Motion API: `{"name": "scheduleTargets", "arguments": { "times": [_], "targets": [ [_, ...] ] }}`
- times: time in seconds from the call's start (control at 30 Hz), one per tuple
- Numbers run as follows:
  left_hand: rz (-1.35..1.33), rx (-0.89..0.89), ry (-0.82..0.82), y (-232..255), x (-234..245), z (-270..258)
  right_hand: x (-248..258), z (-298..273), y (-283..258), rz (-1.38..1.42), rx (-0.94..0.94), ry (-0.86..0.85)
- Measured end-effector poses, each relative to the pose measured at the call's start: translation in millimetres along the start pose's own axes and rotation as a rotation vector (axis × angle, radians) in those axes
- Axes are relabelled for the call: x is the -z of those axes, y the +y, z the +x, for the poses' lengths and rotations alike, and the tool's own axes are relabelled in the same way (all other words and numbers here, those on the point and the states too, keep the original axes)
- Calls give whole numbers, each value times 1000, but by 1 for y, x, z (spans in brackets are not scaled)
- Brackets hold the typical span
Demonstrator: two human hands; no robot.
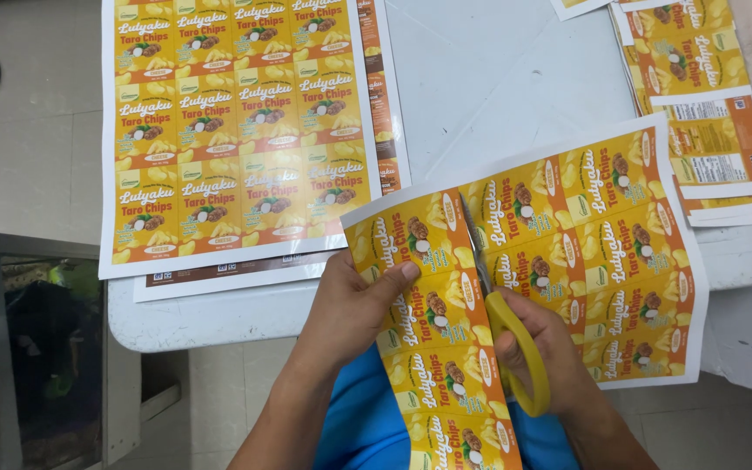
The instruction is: Cutting printed label sheets into smaller sections using scissors
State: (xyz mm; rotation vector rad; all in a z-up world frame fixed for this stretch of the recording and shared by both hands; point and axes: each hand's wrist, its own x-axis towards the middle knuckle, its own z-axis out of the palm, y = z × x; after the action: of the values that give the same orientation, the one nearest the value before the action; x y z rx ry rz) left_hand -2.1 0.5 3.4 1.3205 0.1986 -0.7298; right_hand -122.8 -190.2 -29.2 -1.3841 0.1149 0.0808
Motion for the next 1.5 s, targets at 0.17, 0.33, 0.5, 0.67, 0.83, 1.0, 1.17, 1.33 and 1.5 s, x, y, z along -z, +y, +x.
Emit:
{"name": "scheduleTargets", "arguments": {
  "times": [0.17, 0.33, 0.5, 0.67, 0.83, 1.0, 1.17, 1.33, 1.5],
  "targets": [
    [7, -19, -23, 1, -2, -4, -2, 7, -10, 48, -19, 1],
    [1, -21, -20, 3, -2, -6, -4, 12, -13, -14, -3, -7],
    [23, 7, -5, 4, -3, -6, -2, 10, -7, 92, -16, -14],
    [13, -23, -27, 1, -1, -5, -1, 11, -8, -8, -18, -4],
    [21, -44, -28, 1, -1, -5, -1, 11, -7, -12, -21, 7],
    [44, -37, -39, -1, 0, -6, -4, 13, -12, 4, 14, -18],
    [10, -37, -49, 0, -3, -8, -4, 15, -14, 29, -14, 19],
    [11, -15, -22, 2, -2, -8, -2, 16, -10, 124, -101, 38],
    [-22, -111, -37, 1, 6, -3, 3, 21, 0, 90, -104, 143]
  ]
}}
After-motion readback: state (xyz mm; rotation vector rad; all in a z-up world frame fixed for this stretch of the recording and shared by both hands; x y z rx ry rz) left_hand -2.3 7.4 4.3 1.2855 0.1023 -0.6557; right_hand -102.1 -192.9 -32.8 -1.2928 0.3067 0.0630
